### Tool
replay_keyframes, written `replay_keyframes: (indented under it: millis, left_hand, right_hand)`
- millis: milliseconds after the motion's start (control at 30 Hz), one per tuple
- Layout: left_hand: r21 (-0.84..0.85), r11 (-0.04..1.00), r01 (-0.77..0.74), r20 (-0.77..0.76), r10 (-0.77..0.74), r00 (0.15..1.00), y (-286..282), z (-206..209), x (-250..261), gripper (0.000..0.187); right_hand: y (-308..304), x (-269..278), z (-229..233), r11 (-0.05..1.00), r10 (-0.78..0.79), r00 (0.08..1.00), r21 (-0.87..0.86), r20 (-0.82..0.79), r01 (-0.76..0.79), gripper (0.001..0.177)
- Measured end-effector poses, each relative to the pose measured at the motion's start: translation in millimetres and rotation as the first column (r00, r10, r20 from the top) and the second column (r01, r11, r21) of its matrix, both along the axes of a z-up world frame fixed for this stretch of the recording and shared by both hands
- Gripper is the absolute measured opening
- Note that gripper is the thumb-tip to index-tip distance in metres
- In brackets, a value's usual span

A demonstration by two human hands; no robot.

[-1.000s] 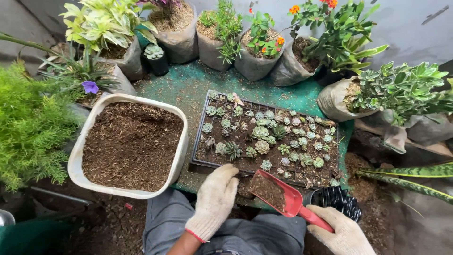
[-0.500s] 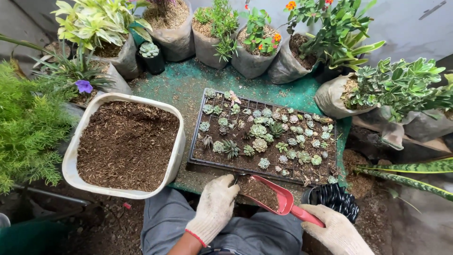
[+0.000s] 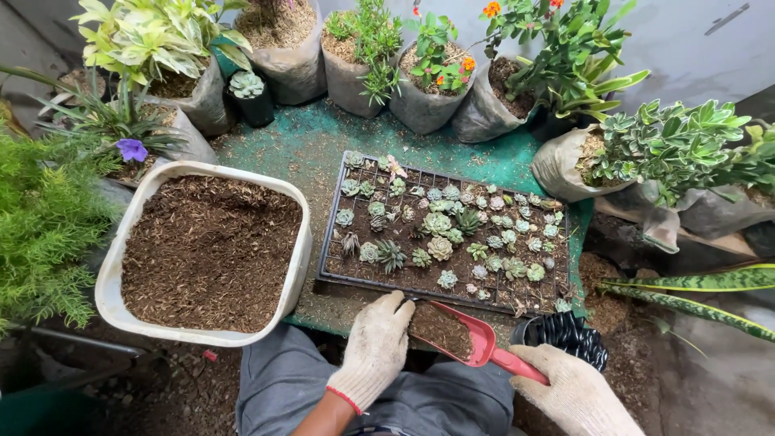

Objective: Potting small succulent plants into a tray using soil and a scoop.

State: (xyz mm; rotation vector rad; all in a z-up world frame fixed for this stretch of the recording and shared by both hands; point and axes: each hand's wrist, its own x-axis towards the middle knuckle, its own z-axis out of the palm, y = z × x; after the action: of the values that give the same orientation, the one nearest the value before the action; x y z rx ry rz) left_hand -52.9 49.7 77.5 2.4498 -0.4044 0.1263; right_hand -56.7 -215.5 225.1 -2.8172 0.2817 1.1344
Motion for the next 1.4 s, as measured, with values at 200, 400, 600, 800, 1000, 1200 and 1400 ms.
replay_keyframes:
  millis: [200,400,600,800,1000,1200,1400]
  left_hand:
    - [-0.097,0.995,-0.006,0.005,0.007,1.0,-1,1,-1,0.038]
    - [-0.064,0.998,-0.003,-0.06,-0.001,0.998,-1,5,0,0.036]
    - [-0.112,0.993,-0.02,-0.037,0.016,0.999,0,0,0,0.039]
    - [-0.113,0.993,-0.02,-0.038,0.016,0.999,-1,2,1,0.038]
    - [-0.155,0.987,-0.034,-0.034,0.029,0.999,3,1,-1,0.037]
    - [-0.274,0.95,-0.15,-0.022,0.15,0.988,15,-16,-5,0.035]
    - [-0.293,0.934,-0.203,-0.269,0.123,0.955,27,49,4,0.03]
  right_hand:
    - [0,1,2,0.999,0.028,1.0,-0.031,-0.012,-0.028,0.048]
    - [9,4,21,1.0,0.013,0.998,-0.021,-0.062,-0.015,0.044]
    - [-12,-4,9,0.997,0.069,0.997,-0.036,-0.025,-0.07,0.039]
    - [-1,-4,25,0.999,0.023,0.998,-0.035,-0.05,-0.024,0.034]
    - [-34,-6,-6,0.997,-0.021,1.0,0.071,-0.011,0.022,0.05]
    - [-20,0,12,0.938,-0.314,0.948,0.166,0.045,0.303,0.05]
    - [83,38,52,0.907,-0.212,0.933,0.414,0.292,0.076,0.054]
